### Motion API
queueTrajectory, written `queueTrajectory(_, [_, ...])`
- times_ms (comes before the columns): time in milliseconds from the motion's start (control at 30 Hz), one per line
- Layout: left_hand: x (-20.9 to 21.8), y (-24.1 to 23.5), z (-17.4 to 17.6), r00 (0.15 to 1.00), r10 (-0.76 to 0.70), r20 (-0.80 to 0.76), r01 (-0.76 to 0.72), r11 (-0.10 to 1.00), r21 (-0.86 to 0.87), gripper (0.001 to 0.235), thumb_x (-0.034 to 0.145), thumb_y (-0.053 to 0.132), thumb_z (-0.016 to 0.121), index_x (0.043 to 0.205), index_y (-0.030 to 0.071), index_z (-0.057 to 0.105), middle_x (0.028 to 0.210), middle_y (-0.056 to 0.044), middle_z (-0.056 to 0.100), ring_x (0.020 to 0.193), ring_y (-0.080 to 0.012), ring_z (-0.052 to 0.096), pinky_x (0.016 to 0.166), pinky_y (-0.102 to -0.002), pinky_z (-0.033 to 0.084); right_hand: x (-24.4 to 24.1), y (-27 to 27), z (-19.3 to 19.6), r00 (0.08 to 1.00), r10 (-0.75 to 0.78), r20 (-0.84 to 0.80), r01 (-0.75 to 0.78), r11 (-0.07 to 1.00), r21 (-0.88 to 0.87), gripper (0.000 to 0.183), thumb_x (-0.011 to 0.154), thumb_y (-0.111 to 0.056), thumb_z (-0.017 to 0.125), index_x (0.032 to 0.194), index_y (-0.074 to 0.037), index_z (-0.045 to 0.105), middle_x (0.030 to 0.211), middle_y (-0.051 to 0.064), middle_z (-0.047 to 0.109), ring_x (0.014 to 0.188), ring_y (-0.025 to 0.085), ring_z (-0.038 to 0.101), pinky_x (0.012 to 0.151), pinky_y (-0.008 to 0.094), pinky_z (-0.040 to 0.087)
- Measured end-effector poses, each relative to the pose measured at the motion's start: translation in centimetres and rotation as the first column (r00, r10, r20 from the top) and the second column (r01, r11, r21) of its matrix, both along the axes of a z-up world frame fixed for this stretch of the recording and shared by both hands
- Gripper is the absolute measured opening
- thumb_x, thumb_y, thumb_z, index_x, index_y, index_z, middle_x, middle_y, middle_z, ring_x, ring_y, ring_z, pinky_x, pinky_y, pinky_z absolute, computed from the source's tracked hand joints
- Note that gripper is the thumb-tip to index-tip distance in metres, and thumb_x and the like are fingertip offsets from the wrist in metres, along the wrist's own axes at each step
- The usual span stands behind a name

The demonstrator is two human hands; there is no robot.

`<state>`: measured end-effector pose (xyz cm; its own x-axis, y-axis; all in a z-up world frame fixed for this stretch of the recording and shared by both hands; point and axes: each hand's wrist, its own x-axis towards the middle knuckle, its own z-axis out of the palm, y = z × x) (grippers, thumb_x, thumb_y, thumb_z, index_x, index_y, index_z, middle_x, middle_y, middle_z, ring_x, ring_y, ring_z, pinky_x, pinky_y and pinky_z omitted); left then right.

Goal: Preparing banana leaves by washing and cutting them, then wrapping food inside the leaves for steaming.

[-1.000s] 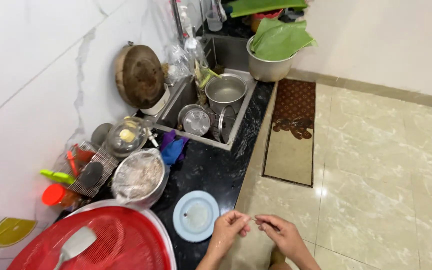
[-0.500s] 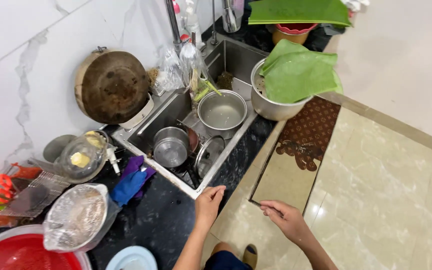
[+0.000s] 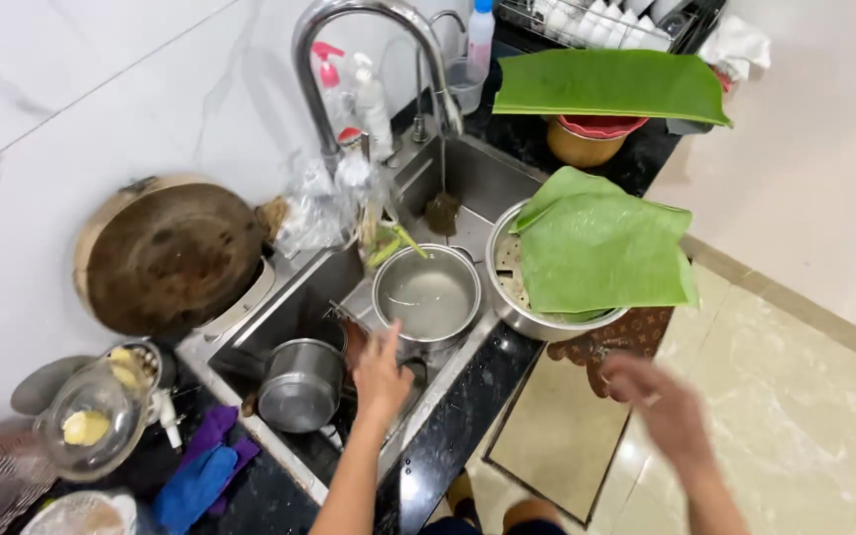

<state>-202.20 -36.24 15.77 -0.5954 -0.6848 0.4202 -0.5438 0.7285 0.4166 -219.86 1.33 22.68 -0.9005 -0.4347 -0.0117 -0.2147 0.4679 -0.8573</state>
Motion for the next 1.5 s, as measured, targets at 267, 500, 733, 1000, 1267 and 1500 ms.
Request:
queueTrajectory(267, [-8.7,-1.5,7.1,0.982,-0.187,-0.039,0.183,0.862,0.473,0.034,0.094,0.023,0.067,0.127,0.021,0.072,0.099,-0.008,0.077,0.096,-0.026,0.073,0.098,-0.045,0.054,-20.6,0.9,0.1,0.943,-0.206,-0.263,0.226,0.973,0.047,0.045,0.099,-0.018,0.072,0.141,-0.006,0.062,0.125,0.017,0.066,0.105,0.022,0.064,0.082,0.033,0.053])
queueTrajectory(500, [-21.9,4.9,10.7,0.835,-0.48,-0.269,0.542,0.803,0.248,0.032,0.09,0.013,0.07,0.122,0.014,0.072,0.121,-0.009,0.072,0.107,-0.0309,0.069,0.095,-0.039,0.054,-26.2,-1.3,-1.7,0.93,-0.079,0.359,0.165,0.962,-0.216,0.034,0.095,-0.016,0.069,0.124,0.0,0.069,0.106,0.003,0.073,0.095,0.014,0.066,0.084,0.028,0.051])
queueTrajectory(733, [-33.1,6.8,6.8,0.861,-0.494,-0.121,0.506,0.857,0.101,0.042,0.082,0.015,0.073,0.123,0.005,0.065,0.119,-0.014,0.067,0.097,-0.0356,0.067,0.082,-0.045,0.053,-25.6,-3.3,2.0,0.92,-0.052,0.387,0.117,0.983,-0.145,0.018,0.092,-0.013,0.073,0.102,0.002,0.072,0.089,0.008,0.07,0.075,0.014,0.062,0.068,0.032,0.052])
queueTrajectory(1000, [-33.2,6.0,6.2,0.889,-0.458,-0.01,0.457,0.889,-0.034,0.013,0.083,0.018,0.072,0.091,0.013,0.063,0.09,-0.009,0.067,0.086,-0.0314,0.069,0.076,-0.045,0.052,-25.2,-3.0,3.1,0.877,0.191,0.44,-0.021,0.932,-0.362,0.034,0.088,-0.01,0.071,0.12,0.0,0.071,0.1,0.005,0.074,0.087,0.013,0.067,0.077,0.029,0.054])
queueTrajectory(1267, [-29.5,1.4,17.3,0.929,-0.28,-0.241,0.344,0.894,0.287,0.008,0.096,0.014,0.059,0.103,0.01,0.058,0.073,-0.012,0.066,0.062,-0.0287,0.066,0.06,-0.044,0.054,-26.2,-1.7,5.5,0.872,0.089,0.482,0.111,0.922,-0.37,0.032,0.09,-0.006,0.067,0.121,0.0,0.071,0.104,0.008,0.076,0.087,0.016,0.07,0.078,0.031,0.057])
queueTrajectory(1500, [-20.5,-5.1,25.8,0.89,-0.194,-0.413,0.202,0.979,-0.025,0.009,0.103,0.007,0.063,0.109,0.005,0.057,0.085,-0.012,0.069,0.067,-0.023,0.067,0.064,-0.036,0.053,-25.1,-4.6,11.6,0.993,0.114,0.034,-0.114,0.993,0.013,0.022,0.097,-0.013,0.068,0.114,-0.004,0.078,0.101,0.01,0.075,0.087,0.017,0.069,0.074,0.029,0.054])
